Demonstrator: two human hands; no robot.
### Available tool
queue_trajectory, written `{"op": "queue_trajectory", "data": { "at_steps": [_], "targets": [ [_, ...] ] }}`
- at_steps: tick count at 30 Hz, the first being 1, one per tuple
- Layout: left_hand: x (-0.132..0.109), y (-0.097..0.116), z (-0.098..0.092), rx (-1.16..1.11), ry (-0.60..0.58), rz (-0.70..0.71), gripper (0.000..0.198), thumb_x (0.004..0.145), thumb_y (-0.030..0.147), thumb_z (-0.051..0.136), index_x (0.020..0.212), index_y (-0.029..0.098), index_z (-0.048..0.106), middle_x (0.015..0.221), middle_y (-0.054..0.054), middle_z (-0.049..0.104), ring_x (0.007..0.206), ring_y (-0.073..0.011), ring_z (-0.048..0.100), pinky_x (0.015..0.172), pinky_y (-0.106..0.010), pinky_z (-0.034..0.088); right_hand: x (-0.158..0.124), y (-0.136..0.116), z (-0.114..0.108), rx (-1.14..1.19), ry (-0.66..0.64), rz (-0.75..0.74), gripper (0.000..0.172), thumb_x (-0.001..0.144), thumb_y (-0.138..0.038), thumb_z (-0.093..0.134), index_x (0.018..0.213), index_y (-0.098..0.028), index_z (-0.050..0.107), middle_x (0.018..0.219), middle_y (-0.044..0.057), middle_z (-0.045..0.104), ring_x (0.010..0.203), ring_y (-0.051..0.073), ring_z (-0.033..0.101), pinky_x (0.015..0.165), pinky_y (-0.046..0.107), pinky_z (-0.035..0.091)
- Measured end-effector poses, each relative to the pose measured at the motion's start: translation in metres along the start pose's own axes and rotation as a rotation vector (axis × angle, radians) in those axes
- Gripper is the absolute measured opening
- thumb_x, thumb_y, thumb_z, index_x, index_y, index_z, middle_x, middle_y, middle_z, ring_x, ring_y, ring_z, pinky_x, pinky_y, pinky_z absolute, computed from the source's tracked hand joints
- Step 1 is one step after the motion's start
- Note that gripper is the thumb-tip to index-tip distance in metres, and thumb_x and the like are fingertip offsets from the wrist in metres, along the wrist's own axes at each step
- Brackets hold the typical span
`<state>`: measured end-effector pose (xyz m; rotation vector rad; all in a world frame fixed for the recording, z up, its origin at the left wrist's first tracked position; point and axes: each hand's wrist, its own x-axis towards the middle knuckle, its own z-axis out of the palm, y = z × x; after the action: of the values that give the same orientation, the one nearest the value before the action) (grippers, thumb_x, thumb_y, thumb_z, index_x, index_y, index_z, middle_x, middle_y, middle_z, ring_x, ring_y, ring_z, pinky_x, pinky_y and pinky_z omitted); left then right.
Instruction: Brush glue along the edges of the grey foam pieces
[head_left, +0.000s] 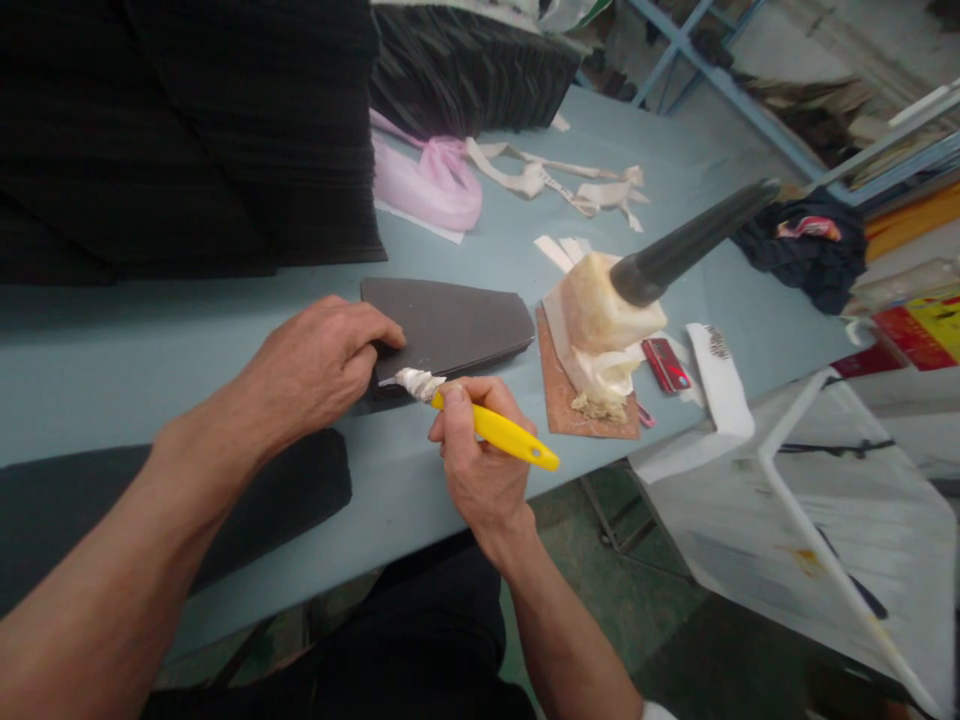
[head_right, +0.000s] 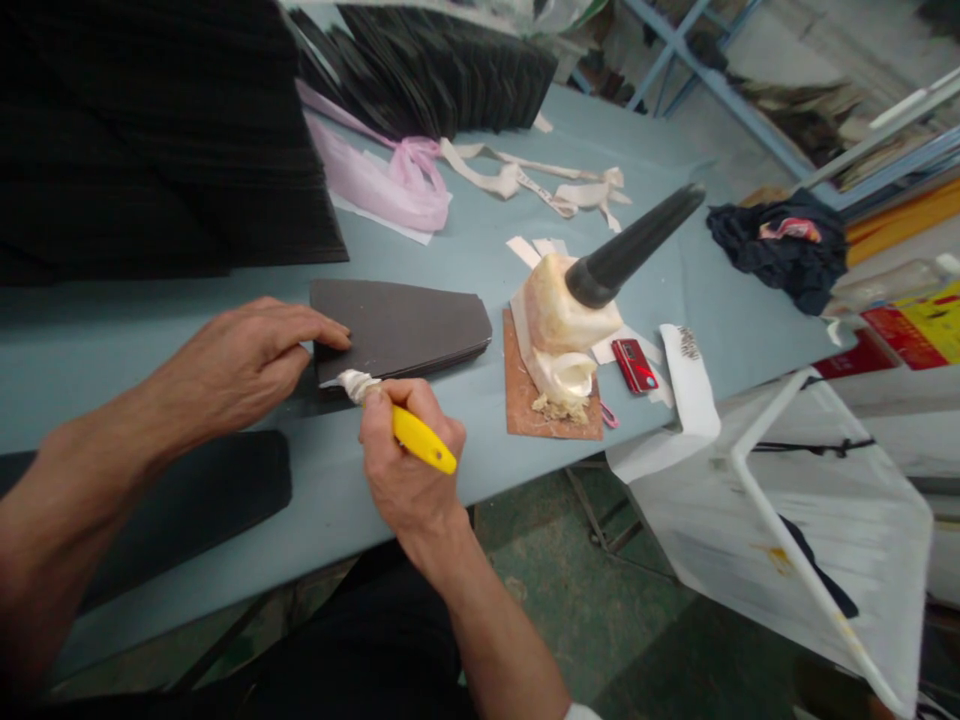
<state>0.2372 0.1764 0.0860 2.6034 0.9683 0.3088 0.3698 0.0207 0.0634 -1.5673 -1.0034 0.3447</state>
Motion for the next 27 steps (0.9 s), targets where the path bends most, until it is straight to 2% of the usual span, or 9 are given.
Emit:
{"op": "queue_trajectory", "data": {
  "at_steps": [4, 10, 14, 19, 27],
  "targets": [
    [-0.001, 0.0, 0.001, 0.003, 0.003, 0.003, 0.051, 0.092, 0.021, 0.035, 0.117, 0.026, 0.08, 0.128, -0.007, 0.082, 0.121, -0.031, 0.071, 0.113, -0.047, 0.054, 0.009, 0.011, -0.013, -0.085, 0.07, -0.017, 0.027, 0.103, -0.043, 0.059, 0.085, -0.024, 0.063, 0.056, -0.006, 0.064, 0.048, 0.012, 0.061, 0.054, 0.026, 0.047],
    [-0.002, -0.005, 0.004, -0.012, 0.05, 0.032, 0.046, 0.091, 0.021, 0.039, 0.112, 0.03, 0.079, 0.123, -0.003, 0.083, 0.119, -0.028, 0.072, 0.11, -0.044, 0.055, 0.014, 0.009, -0.028, -0.121, 0.131, 0.006, 0.027, 0.104, -0.044, 0.061, 0.086, -0.024, 0.063, 0.057, -0.007, 0.065, 0.044, 0.011, 0.055, 0.05, 0.025, 0.045],
    [-0.001, -0.004, 0.004, -0.009, 0.021, 0.009, 0.05, 0.091, 0.022, 0.036, 0.116, 0.026, 0.079, 0.128, -0.008, 0.081, 0.122, -0.0327, 0.071, 0.112, -0.051, 0.055, 0.007, -0.003, -0.017, -0.039, 0.044, -0.001, 0.026, 0.105, -0.042, 0.059, 0.086, -0.024, 0.062, 0.058, -0.007, 0.064, 0.045, 0.01, 0.055, 0.05, 0.025, 0.046],
    [-0.001, -0.001, 0.005, -0.005, 0.015, -0.015, 0.048, 0.091, 0.023, 0.038, 0.116, 0.027, 0.079, 0.13, -0.007, 0.081, 0.126, -0.0327, 0.07, 0.112, -0.05, 0.054, 0.009, -0.003, -0.005, -0.013, -0.043, -0.008, 0.026, 0.104, -0.041, 0.059, 0.084, -0.025, 0.061, 0.058, -0.007, 0.063, 0.046, 0.01, 0.057, 0.052, 0.025, 0.047],
    [-0.002, -0.005, 0.007, -0.034, 0.038, -0.017, 0.045, 0.091, 0.022, 0.041, 0.114, 0.03, 0.079, 0.129, -0.004, 0.081, 0.128, -0.0324, 0.07, 0.112, -0.051, 0.055, 0.028, 0.017, -0.034, -0.147, 0.115, 0.004, 0.028, 0.104, -0.043, 0.06, 0.084, -0.024, 0.063, 0.057, -0.007, 0.064, 0.048, 0.011, 0.058, 0.054, 0.026, 0.047]
  ]
}}
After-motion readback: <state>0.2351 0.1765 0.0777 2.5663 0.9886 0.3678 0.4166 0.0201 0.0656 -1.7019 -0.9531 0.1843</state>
